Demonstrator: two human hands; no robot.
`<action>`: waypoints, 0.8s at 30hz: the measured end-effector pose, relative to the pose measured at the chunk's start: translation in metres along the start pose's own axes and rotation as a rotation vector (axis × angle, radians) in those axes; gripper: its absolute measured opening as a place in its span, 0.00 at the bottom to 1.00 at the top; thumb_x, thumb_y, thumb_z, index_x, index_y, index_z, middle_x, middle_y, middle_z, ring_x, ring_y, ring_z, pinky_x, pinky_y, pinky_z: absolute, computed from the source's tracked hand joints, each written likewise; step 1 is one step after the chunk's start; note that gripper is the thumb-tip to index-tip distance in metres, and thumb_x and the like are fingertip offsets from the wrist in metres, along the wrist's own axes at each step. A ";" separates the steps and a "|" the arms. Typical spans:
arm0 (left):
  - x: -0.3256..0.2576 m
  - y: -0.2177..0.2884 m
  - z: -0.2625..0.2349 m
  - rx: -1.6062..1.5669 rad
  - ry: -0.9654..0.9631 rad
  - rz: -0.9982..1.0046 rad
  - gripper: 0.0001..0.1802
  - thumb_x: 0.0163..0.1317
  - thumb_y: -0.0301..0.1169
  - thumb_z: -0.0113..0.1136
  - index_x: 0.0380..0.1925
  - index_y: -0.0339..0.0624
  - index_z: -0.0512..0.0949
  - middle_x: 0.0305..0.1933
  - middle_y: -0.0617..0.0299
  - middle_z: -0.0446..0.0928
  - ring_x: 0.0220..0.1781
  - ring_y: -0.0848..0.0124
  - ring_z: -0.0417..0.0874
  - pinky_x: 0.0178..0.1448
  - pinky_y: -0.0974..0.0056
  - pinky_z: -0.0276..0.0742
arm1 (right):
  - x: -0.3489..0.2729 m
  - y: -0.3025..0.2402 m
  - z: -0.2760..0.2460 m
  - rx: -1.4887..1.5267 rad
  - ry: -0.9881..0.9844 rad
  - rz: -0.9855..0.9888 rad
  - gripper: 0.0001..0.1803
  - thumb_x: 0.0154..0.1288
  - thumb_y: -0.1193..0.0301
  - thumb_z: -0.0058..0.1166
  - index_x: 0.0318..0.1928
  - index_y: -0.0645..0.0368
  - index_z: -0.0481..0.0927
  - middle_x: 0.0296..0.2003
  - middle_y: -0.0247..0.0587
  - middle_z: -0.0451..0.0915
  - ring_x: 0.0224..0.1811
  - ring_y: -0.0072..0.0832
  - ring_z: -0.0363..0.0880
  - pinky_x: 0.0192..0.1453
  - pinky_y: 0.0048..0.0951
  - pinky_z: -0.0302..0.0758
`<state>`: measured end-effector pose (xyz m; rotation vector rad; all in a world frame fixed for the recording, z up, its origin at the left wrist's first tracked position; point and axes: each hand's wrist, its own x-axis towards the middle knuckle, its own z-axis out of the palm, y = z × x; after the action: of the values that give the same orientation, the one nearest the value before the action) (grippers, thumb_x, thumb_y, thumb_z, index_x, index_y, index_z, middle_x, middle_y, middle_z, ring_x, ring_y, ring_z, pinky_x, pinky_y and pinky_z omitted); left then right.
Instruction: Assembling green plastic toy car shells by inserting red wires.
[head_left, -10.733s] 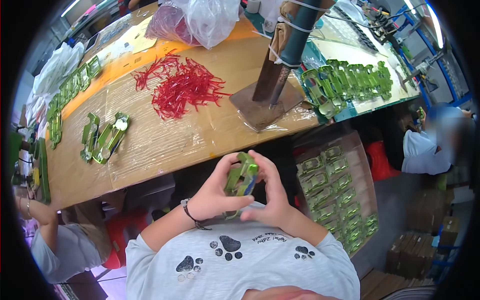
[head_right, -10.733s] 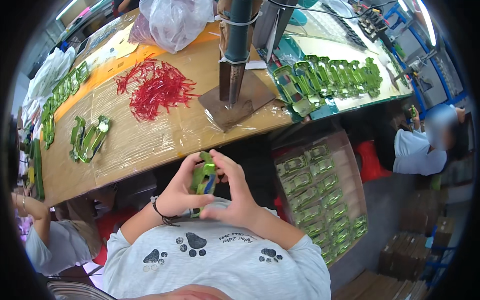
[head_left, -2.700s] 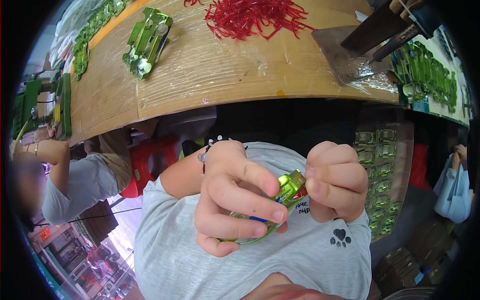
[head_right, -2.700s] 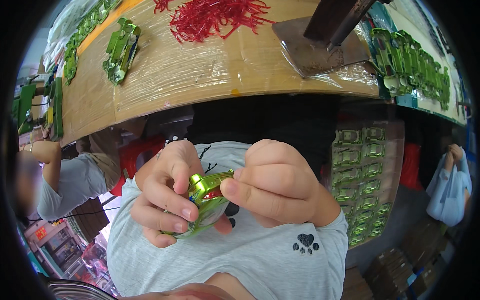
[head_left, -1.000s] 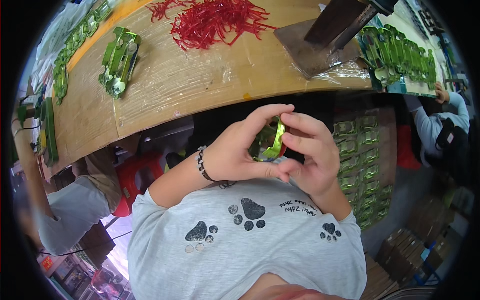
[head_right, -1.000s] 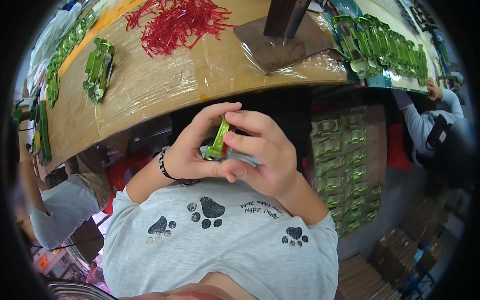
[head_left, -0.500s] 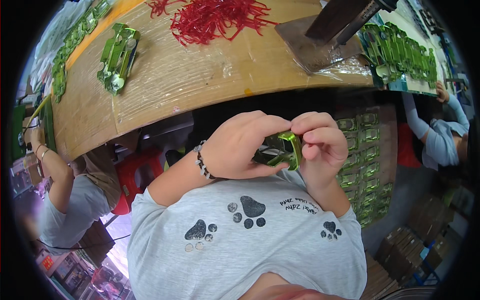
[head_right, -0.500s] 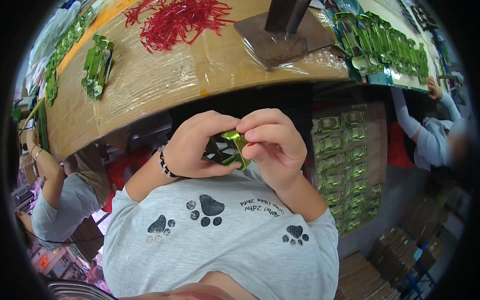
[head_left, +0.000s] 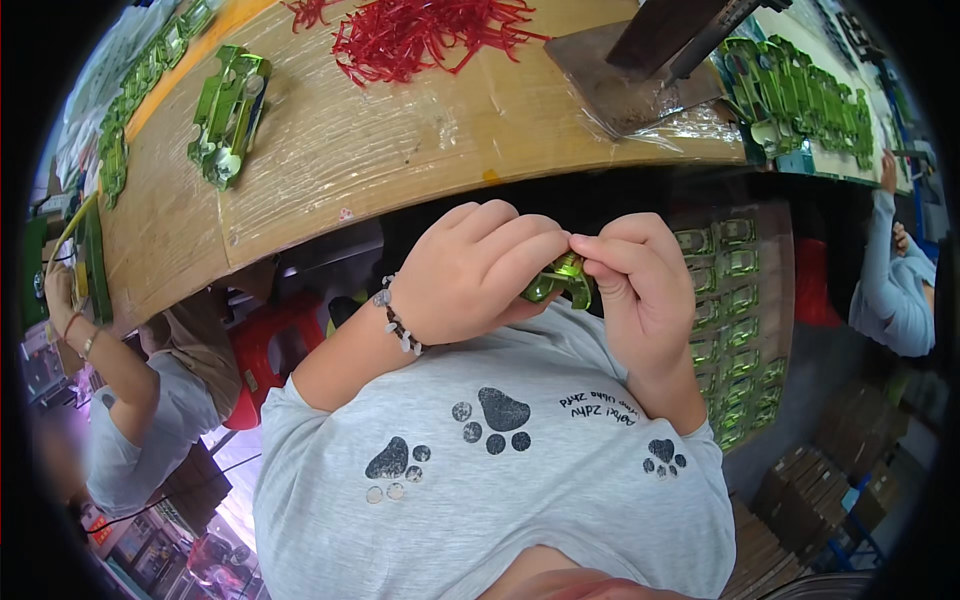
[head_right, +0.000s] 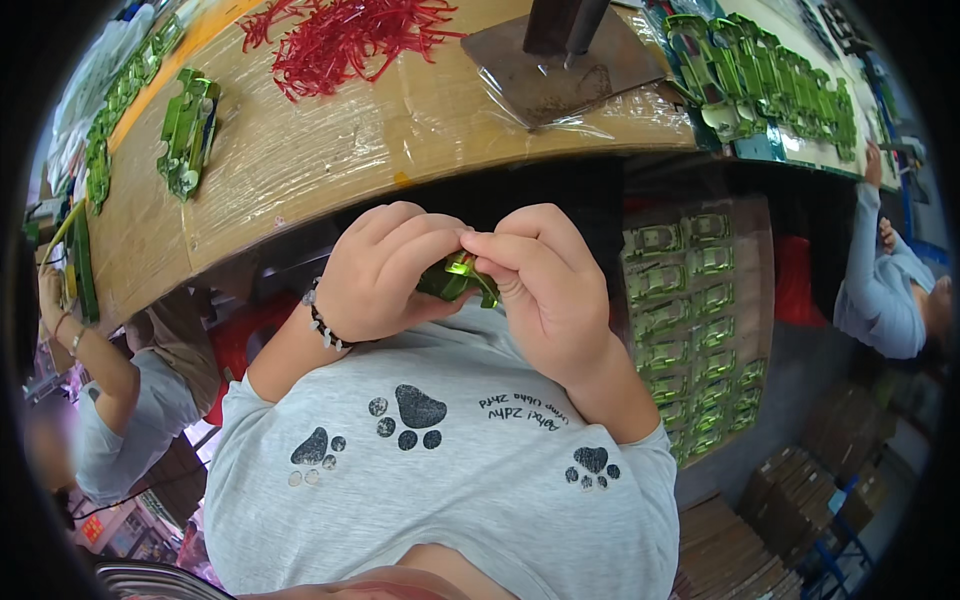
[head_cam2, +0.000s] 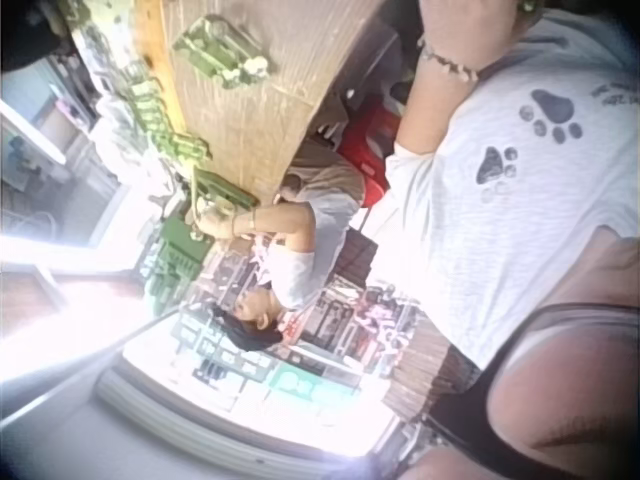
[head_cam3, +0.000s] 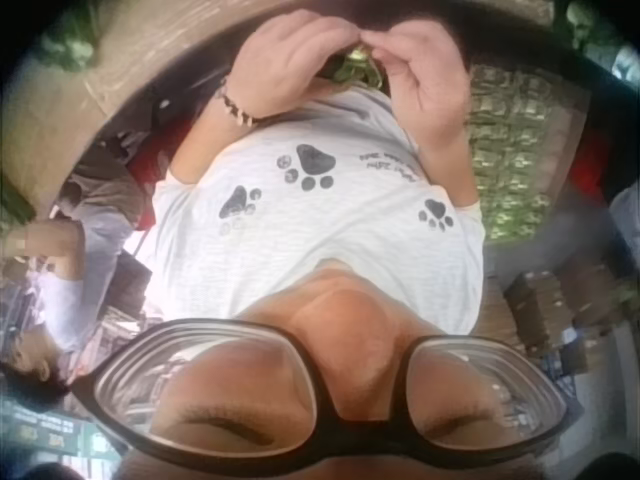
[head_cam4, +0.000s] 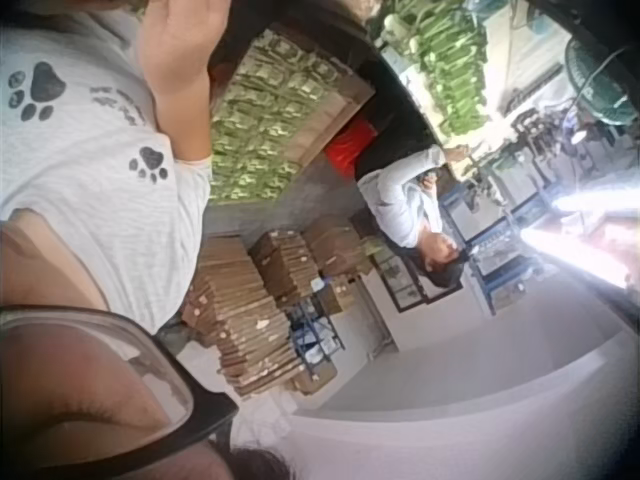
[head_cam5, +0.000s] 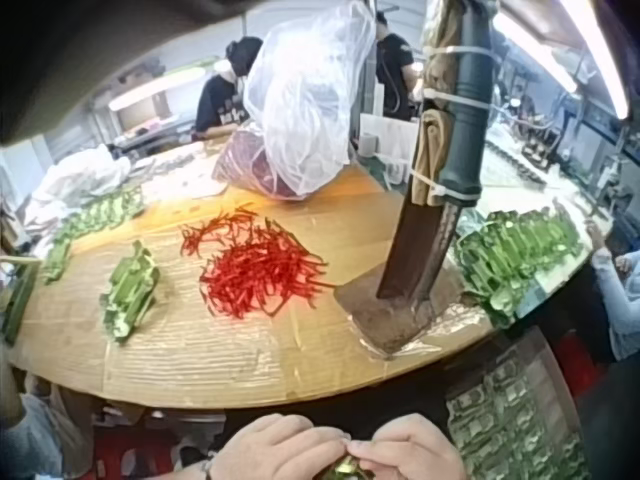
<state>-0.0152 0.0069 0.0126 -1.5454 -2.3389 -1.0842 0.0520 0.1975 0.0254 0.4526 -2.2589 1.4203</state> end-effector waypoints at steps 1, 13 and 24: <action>0.000 0.000 0.000 0.004 -0.002 -0.011 0.33 0.35 0.28 0.76 0.47 0.39 0.74 0.44 0.58 0.81 0.38 0.60 0.80 0.42 0.60 0.77 | 0.000 0.000 0.001 -0.026 0.001 -0.001 0.10 0.60 0.81 0.61 0.43 0.66 0.83 0.33 0.40 0.76 0.32 0.28 0.75 0.33 0.23 0.73; -0.001 -0.003 0.002 -0.010 0.062 -0.005 0.35 0.36 0.28 0.77 0.48 0.40 0.72 0.43 0.57 0.80 0.38 0.59 0.80 0.41 0.59 0.76 | -0.010 0.006 0.009 -0.218 0.090 -0.102 0.15 0.57 0.83 0.62 0.46 0.65 0.83 0.36 0.41 0.76 0.34 0.32 0.73 0.36 0.26 0.71; -0.003 -0.002 0.008 -0.075 0.078 -0.096 0.34 0.36 0.27 0.78 0.46 0.40 0.71 0.41 0.55 0.79 0.40 0.57 0.80 0.43 0.58 0.77 | -0.015 0.008 0.005 -0.060 -0.033 -0.024 0.16 0.64 0.84 0.53 0.53 0.69 0.79 0.41 0.44 0.72 0.36 0.29 0.72 0.39 0.24 0.70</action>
<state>-0.0136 0.0093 0.0039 -1.4000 -2.3673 -1.2439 0.0601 0.1972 0.0099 0.4860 -2.3077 1.3382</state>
